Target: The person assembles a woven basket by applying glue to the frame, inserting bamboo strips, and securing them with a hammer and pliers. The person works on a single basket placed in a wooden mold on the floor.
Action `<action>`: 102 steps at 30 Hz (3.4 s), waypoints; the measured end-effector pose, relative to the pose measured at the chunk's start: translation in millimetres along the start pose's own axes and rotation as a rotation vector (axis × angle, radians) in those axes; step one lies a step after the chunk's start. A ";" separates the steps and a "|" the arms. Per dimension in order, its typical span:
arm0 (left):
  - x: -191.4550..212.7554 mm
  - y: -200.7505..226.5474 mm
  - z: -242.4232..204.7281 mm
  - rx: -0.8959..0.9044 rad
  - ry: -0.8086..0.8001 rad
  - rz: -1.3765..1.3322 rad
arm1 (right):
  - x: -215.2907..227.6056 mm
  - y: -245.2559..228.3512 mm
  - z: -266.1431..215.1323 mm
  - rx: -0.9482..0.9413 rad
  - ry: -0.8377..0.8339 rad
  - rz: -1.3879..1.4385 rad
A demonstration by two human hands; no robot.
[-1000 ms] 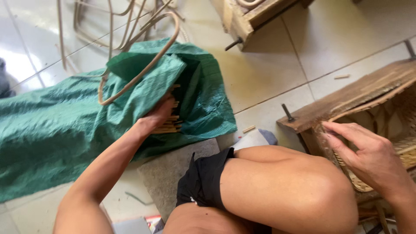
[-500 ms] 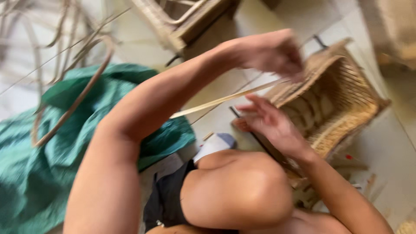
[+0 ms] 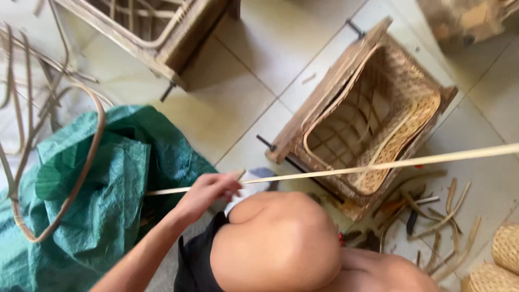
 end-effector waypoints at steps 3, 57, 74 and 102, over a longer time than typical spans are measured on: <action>16.3 -60.8 -11.8 0.160 0.065 -0.236 | 12.1 29.1 -29.7 -0.054 -0.042 -0.034; -161.7 325.5 80.7 -0.722 -0.369 1.090 | 58.6 -89.5 -64.0 0.255 -0.307 0.081; -188.0 216.2 246.7 -1.153 -0.043 0.921 | -23.8 34.8 -3.3 0.391 0.100 0.151; -183.9 132.7 272.7 -0.962 0.104 1.352 | -134.0 121.5 15.9 0.451 0.089 -0.405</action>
Point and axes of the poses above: each hand's wrist, its own z-axis towards the middle knuckle, its own x-axis out of the back of the hand, y = z × x, the point moved 3 cm from there along z, towards the middle knuckle
